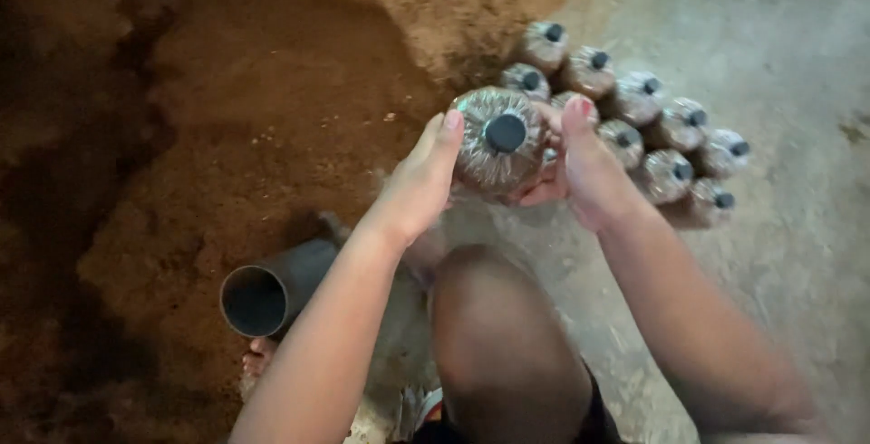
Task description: The person scoops soil into a plastic bag using a metal cylinder, ties the bag closed, and places it on the floor. They repeat this process with multiple bags, arranging them in rows.
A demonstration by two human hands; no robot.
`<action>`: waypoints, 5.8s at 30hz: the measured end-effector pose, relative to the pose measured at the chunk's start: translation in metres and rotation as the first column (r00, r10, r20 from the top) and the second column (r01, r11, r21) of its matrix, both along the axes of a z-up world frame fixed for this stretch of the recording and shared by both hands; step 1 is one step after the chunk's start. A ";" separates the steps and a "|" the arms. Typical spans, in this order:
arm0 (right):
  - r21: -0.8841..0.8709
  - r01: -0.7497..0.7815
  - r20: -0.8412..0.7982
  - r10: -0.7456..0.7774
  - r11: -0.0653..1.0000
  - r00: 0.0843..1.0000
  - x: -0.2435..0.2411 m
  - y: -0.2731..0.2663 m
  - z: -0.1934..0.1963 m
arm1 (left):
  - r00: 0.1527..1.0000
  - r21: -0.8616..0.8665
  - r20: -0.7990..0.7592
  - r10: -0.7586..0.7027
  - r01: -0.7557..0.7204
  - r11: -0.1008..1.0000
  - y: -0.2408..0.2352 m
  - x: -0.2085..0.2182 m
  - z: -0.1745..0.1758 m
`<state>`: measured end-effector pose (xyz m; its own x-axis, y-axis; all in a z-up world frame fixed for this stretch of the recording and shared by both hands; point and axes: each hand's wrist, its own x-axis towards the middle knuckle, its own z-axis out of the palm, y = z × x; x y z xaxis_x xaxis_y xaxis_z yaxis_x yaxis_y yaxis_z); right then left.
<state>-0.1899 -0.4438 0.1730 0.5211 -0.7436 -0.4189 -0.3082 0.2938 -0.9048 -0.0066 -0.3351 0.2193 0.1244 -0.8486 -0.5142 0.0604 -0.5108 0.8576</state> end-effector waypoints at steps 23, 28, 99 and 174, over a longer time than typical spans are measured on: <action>0.070 0.453 -0.007 -0.454 0.889 0.891 -0.259 -0.051 -0.132 | 0.994 0.304 -0.037 -0.105 0.111 0.946 -0.125 -0.227 -0.044; 0.011 0.588 -0.081 -0.585 0.809 0.807 -0.294 -0.068 -0.232 | 0.992 0.246 -0.101 -0.079 0.102 0.964 -0.145 -0.253 -0.149; -0.378 -0.692 -0.324 0.612 0.615 0.721 0.116 0.063 -0.050 | 0.463 -0.085 0.870 0.172 -0.202 0.976 0.135 0.064 -0.107; -0.121 -0.973 -0.687 0.724 -0.195 -0.060 0.110 0.233 -0.315 | 0.981 0.638 0.165 -0.102 -0.027 0.769 0.281 -0.013 -0.344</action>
<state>-0.0802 -0.2110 -0.1415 0.7854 0.2453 -0.5683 -0.0670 -0.8790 -0.4721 -0.0192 -0.0542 -0.1251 0.2439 -0.3414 -0.9077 -0.0910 -0.9399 0.3290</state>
